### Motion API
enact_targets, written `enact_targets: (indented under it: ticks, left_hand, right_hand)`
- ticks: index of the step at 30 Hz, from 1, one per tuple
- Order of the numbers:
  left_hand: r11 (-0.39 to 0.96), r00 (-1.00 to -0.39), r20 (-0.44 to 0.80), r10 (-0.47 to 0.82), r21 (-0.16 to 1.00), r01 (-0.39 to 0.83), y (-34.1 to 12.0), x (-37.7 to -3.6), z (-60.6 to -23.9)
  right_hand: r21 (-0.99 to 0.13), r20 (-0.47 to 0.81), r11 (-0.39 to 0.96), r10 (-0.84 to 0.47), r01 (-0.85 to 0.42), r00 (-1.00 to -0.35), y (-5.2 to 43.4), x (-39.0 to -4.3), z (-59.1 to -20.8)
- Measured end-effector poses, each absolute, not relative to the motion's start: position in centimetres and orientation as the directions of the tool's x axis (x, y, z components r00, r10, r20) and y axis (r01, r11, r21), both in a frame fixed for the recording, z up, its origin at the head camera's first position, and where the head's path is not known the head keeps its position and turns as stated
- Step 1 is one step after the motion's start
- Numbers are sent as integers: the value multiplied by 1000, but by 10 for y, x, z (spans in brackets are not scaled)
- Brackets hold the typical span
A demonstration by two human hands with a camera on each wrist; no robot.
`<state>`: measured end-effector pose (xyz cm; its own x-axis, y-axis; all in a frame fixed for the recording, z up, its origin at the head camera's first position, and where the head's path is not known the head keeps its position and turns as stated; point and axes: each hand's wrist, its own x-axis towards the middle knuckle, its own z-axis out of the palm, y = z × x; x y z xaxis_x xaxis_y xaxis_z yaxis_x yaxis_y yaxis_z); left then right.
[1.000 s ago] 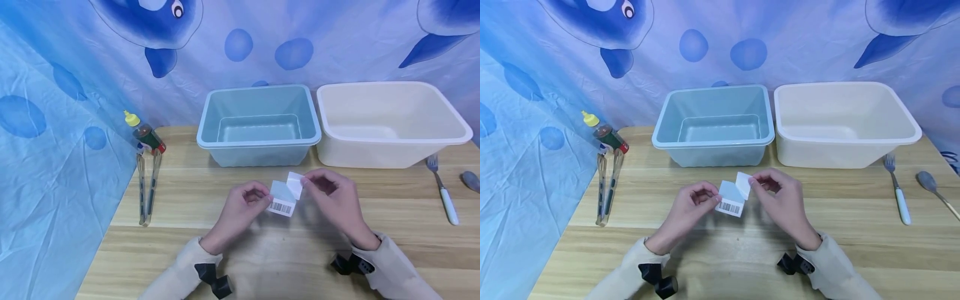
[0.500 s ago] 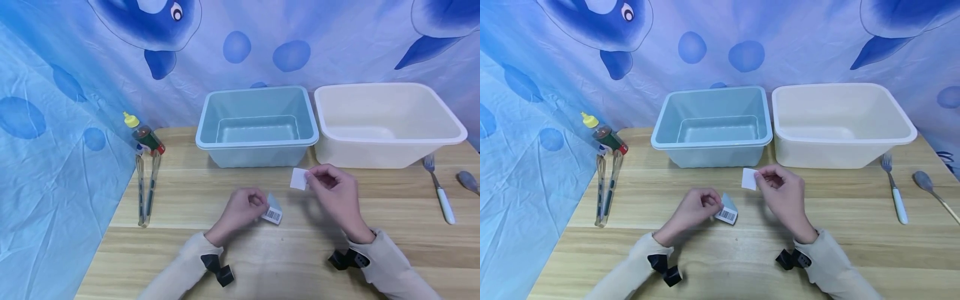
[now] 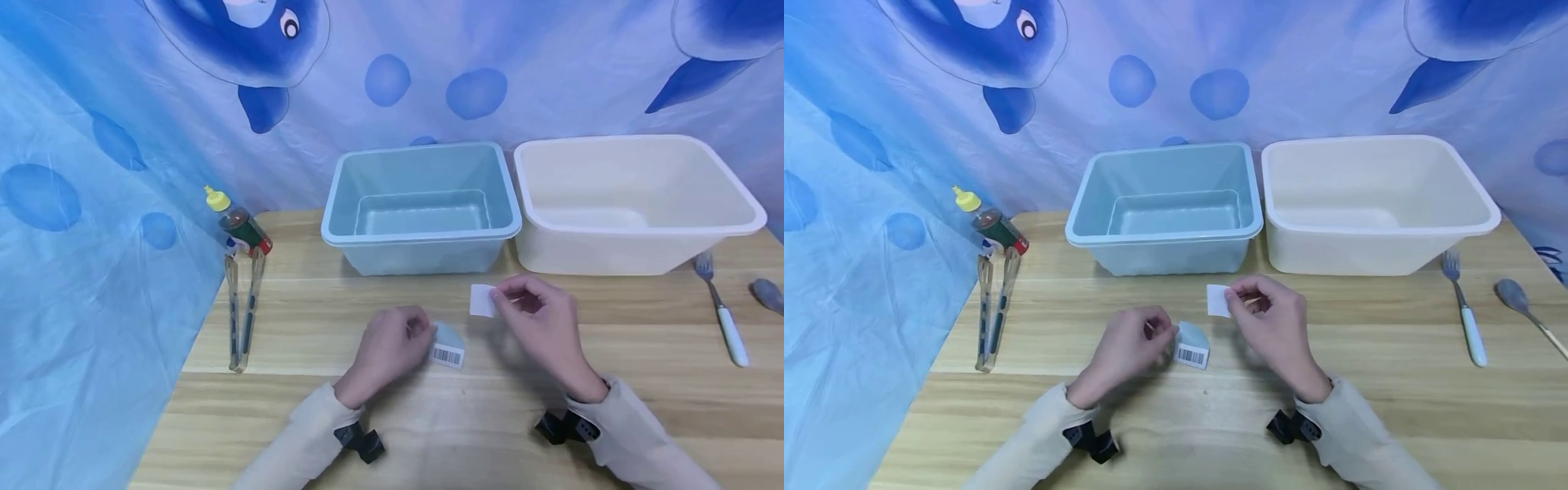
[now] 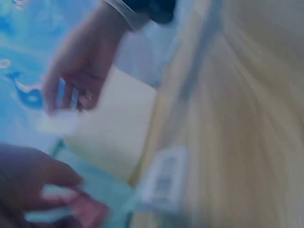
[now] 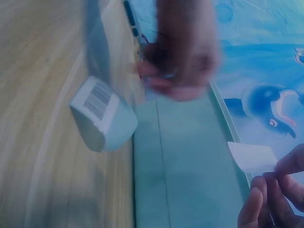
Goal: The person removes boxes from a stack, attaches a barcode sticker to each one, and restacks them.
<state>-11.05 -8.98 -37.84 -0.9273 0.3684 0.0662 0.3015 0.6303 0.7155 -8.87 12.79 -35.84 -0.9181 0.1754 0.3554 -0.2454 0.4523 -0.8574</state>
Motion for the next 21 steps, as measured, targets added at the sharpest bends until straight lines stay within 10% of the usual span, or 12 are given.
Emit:
enact_targets:
  ticks: [7, 21]
  left_hand:
    - [140, -894, 33, 447, 984, 106, -82, -95, -356]
    - [63, -944, -92, 318, 995, -76, -80, -94, -355]
  right_hand:
    - [-803, 463, 446, 50, -395, -885, 117, -85, -366]
    - [-556, 684, 455, -226, -696, -694, 104, -80, -375]
